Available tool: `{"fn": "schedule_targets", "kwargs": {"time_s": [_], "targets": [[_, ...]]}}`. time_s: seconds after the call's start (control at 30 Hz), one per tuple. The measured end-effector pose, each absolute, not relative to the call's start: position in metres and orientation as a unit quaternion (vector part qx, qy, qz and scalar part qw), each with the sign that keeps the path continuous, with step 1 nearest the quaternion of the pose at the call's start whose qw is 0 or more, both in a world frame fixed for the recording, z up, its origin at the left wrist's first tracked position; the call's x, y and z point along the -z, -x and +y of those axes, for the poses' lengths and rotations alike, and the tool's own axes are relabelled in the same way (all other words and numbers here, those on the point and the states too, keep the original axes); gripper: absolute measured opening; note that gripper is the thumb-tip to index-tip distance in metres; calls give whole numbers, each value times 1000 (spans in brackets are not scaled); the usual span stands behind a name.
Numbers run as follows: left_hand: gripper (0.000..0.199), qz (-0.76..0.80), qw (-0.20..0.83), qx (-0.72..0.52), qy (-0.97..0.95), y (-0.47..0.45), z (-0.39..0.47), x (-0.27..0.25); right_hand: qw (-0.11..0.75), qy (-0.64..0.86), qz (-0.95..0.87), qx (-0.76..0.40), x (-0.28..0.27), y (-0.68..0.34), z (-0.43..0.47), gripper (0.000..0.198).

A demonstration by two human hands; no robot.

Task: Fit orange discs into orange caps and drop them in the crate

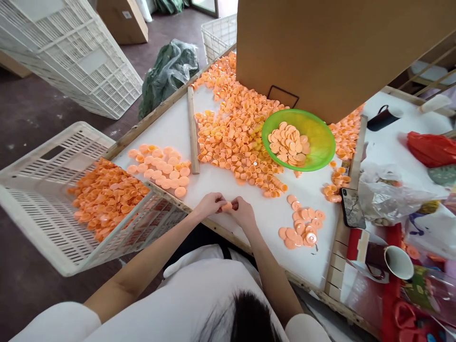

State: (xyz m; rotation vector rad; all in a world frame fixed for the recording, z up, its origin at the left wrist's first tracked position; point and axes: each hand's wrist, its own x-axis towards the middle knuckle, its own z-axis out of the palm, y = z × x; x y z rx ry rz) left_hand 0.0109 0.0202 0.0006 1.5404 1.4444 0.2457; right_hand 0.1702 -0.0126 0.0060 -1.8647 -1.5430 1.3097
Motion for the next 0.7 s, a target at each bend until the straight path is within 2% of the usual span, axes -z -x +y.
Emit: {"fn": "schedule_targets", "kwargs": {"time_s": [0.17,0.3,0.37,0.43,0.5,0.6,0.7], "targets": [[15,702,249,-94,-661,51,26,-24,247,709,-522,-405,-16,-233,-32,15],[19,774,116,-103,-613,105,41,-40,203,826,-498,-168,-7,-316,-41,30],[23,778,94,-126,-608,110,46,-41,149,842,-515,-60,2,-343,-42,38],[27,749,86,-154,-638,100,47,-36,105,841,-530,-21,10,-356,-44,41],[38,694,85,-161,-697,82,43,-27,85,841,-535,-11,16,-358,-46,40],[63,660,98,-106,-737,65,35,-7,87,844,-529,-1,23,-358,-50,41],[68,678,105,-57,-725,71,35,7,91,848,-522,-9,29,-362,-52,45]]}}
